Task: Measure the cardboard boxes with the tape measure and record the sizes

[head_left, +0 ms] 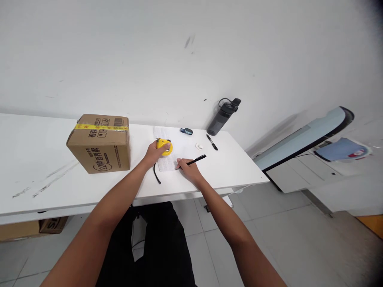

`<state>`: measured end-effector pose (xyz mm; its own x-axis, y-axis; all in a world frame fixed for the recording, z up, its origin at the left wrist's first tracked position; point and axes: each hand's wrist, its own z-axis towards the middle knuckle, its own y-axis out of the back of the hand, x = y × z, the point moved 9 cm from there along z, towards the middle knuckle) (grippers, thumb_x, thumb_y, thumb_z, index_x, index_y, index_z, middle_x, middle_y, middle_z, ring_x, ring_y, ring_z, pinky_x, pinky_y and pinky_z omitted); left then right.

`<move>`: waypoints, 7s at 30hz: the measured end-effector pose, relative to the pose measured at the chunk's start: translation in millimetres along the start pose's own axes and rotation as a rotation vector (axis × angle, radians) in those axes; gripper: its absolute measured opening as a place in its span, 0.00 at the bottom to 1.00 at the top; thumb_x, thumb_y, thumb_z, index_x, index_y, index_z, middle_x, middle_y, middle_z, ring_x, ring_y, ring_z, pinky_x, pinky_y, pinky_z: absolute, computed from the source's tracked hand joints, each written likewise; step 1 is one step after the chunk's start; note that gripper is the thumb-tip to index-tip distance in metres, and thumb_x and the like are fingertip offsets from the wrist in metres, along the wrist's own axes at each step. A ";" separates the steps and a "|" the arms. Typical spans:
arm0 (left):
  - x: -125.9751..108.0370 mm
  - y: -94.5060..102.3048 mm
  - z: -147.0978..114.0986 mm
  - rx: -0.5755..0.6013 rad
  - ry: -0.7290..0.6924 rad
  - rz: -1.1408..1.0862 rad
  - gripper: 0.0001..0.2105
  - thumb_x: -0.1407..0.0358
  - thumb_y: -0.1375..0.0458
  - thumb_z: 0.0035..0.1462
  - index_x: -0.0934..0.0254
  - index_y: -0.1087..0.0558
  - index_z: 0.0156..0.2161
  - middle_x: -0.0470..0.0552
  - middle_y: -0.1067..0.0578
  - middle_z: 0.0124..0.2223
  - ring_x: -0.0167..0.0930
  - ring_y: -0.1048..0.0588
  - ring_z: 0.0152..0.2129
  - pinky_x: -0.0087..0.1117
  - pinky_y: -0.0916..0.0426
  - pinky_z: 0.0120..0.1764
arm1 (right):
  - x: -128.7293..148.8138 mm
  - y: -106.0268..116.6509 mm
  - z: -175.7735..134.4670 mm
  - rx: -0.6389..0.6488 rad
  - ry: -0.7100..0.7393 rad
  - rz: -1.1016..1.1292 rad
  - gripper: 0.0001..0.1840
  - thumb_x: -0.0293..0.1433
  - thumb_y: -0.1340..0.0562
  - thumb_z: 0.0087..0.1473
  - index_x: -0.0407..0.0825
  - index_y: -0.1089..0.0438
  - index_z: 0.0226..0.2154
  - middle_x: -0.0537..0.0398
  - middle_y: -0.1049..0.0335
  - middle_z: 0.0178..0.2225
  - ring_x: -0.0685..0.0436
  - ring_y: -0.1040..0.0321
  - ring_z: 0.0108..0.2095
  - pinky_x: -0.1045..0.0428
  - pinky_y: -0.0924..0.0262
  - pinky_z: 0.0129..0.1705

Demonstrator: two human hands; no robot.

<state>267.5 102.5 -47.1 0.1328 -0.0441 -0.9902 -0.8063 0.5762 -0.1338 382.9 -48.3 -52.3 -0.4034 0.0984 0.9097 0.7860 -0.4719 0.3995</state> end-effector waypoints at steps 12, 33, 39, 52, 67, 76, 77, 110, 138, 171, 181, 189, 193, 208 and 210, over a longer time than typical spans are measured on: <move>-0.5 1.4 0.9 -0.017 -0.007 0.016 0.26 0.46 0.30 0.42 0.65 0.24 0.40 0.53 0.22 0.39 0.34 0.24 0.35 0.31 0.29 0.35 | 1.4 -1.4 -0.2 0.006 0.029 -0.022 0.23 0.46 0.41 0.57 0.50 0.28 0.20 0.55 0.29 0.23 0.45 0.33 0.30 0.50 0.41 0.38; 0.1 1.1 1.6 -0.010 -0.004 0.044 0.28 0.45 0.30 0.43 0.65 0.24 0.42 0.52 0.22 0.40 0.33 0.24 0.36 0.31 0.29 0.35 | -0.8 6.8 0.5 -0.069 0.027 -0.017 0.23 0.46 0.43 0.57 0.50 0.30 0.19 0.56 0.32 0.21 0.45 0.35 0.28 0.50 0.42 0.37; -1.5 1.2 0.5 -0.015 -0.006 0.035 0.27 0.46 0.30 0.43 0.65 0.24 0.41 0.52 0.22 0.39 0.33 0.24 0.35 0.30 0.30 0.34 | 3.4 4.3 -1.6 -0.060 0.037 -0.037 0.21 0.44 0.43 0.56 0.50 0.32 0.18 0.57 0.34 0.21 0.45 0.36 0.29 0.50 0.43 0.36; -1.1 0.8 -2.0 -0.003 0.021 0.021 0.27 0.46 0.30 0.43 0.65 0.25 0.41 0.52 0.22 0.39 0.33 0.25 0.35 0.30 0.31 0.34 | -0.2 1.6 -1.2 -0.026 0.014 -0.038 0.22 0.44 0.42 0.54 0.50 0.32 0.17 0.56 0.33 0.20 0.46 0.36 0.28 0.50 0.43 0.35; 2.7 -0.7 1.1 0.009 0.010 -0.010 0.28 0.46 0.30 0.42 0.65 0.25 0.42 0.53 0.22 0.40 0.34 0.24 0.36 0.32 0.31 0.37 | 0.1 10.3 0.8 -0.121 0.041 -0.033 0.23 0.45 0.44 0.57 0.51 0.34 0.16 0.57 0.33 0.20 0.45 0.35 0.28 0.50 0.42 0.37; 4.9 1.2 2.9 -0.011 0.006 0.008 0.28 0.46 0.30 0.41 0.65 0.25 0.41 0.53 0.22 0.39 0.34 0.24 0.35 0.32 0.31 0.36 | -3.2 6.7 1.6 -0.067 -0.001 -0.040 0.23 0.45 0.44 0.57 0.50 0.31 0.18 0.57 0.35 0.20 0.46 0.37 0.27 0.50 0.43 0.35; 5.1 1.0 3.0 -0.008 0.006 0.004 0.28 0.46 0.30 0.41 0.65 0.25 0.41 0.53 0.22 0.39 0.34 0.24 0.35 0.32 0.31 0.36 | -2.5 8.5 1.4 -0.089 0.005 -0.035 0.23 0.45 0.44 0.57 0.50 0.31 0.18 0.57 0.34 0.20 0.46 0.36 0.27 0.50 0.43 0.36; -3.0 0.2 -3.4 -0.020 0.017 0.035 0.25 0.48 0.30 0.43 0.65 0.24 0.40 0.53 0.21 0.40 0.35 0.23 0.36 0.32 0.30 0.36 | 0.0 8.9 -2.2 -0.116 0.012 -0.139 0.25 0.46 0.45 0.58 0.52 0.42 0.16 0.61 0.44 0.16 0.48 0.45 0.23 0.51 0.49 0.29; -23.6 -2.8 -50.1 0.080 0.059 0.391 0.22 0.49 0.31 0.42 0.65 0.25 0.35 0.52 0.21 0.34 0.32 0.25 0.29 0.31 0.32 0.32 | 44.1 0.3 -18.0 -0.092 0.067 -0.738 0.13 0.36 0.44 0.64 0.50 0.25 0.42 0.45 0.21 0.39 0.39 0.27 0.39 0.48 0.44 0.42; 152.2 108.5 -516.1 -0.613 0.533 -0.966 0.17 0.44 0.43 0.59 0.48 0.21 0.44 0.50 0.20 0.53 0.43 0.23 0.51 0.54 0.36 0.59 | 39.4 -39.7 5.5 -0.071 0.133 -0.741 0.27 0.20 0.53 0.60 0.40 0.39 0.60 0.37 0.26 0.49 0.37 0.32 0.53 0.43 0.52 0.59; 117.7 65.0 -450.7 0.319 0.293 -1.059 0.22 0.58 0.52 0.69 0.33 0.40 0.65 0.39 0.46 0.73 0.38 0.47 0.70 0.49 0.59 0.69 | 30.1 -40.9 14.6 -0.032 0.047 -0.805 0.25 0.27 0.56 0.67 0.38 0.45 0.63 0.39 0.24 0.41 0.37 0.28 0.43 0.45 0.46 0.48; 86.2 72.7 -408.3 0.459 0.271 -0.980 0.22 0.60 0.59 0.72 0.33 0.41 0.65 0.38 0.47 0.73 0.34 0.50 0.70 0.49 0.67 0.69 | 34.9 -42.0 16.7 -0.041 0.051 -0.810 0.24 0.29 0.53 0.67 0.40 0.45 0.63 0.38 0.24 0.47 0.39 0.28 0.48 0.46 0.46 0.50; 30.5 82.9 -347.8 0.379 0.143 -0.929 0.19 0.49 0.51 0.67 0.37 0.32 0.61 0.40 0.33 0.67 0.36 0.36 0.64 0.49 0.55 0.68 | 35.2 -42.8 13.9 -0.047 0.062 -0.812 0.24 0.29 0.53 0.67 0.40 0.44 0.62 0.38 0.24 0.46 0.39 0.28 0.48 0.46 0.46 0.50; -170.0 69.7 -221.4 -0.238 -0.246 -0.431 0.34 0.34 0.47 0.53 0.64 0.25 0.47 0.57 0.23 0.49 0.38 0.25 0.50 0.37 0.27 0.50 | 101.2 -28.8 11.6 0.144 0.140 -0.343 0.29 0.40 0.40 0.60 0.52 0.40 0.62 0.43 0.44 0.68 0.32 0.53 0.70 0.34 0.51 0.65; -168.8 62.2 -228.3 -0.273 -0.356 -0.386 0.36 0.33 0.45 0.50 0.62 0.25 0.49 0.57 0.23 0.51 0.40 0.27 0.53 0.37 0.29 0.52 | 155.7 -55.6 -26.9 0.368 0.366 -0.007 0.43 0.48 0.37 0.58 0.58 0.52 0.69 0.46 0.50 0.71 0.35 0.52 0.69 0.36 0.45 0.63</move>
<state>63.4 -40.4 102.3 0.5929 0.0948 -0.7997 -0.7743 0.3398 -0.5338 263.8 -30.3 64.1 -0.4952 -0.2431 0.8341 0.8687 -0.1267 0.4788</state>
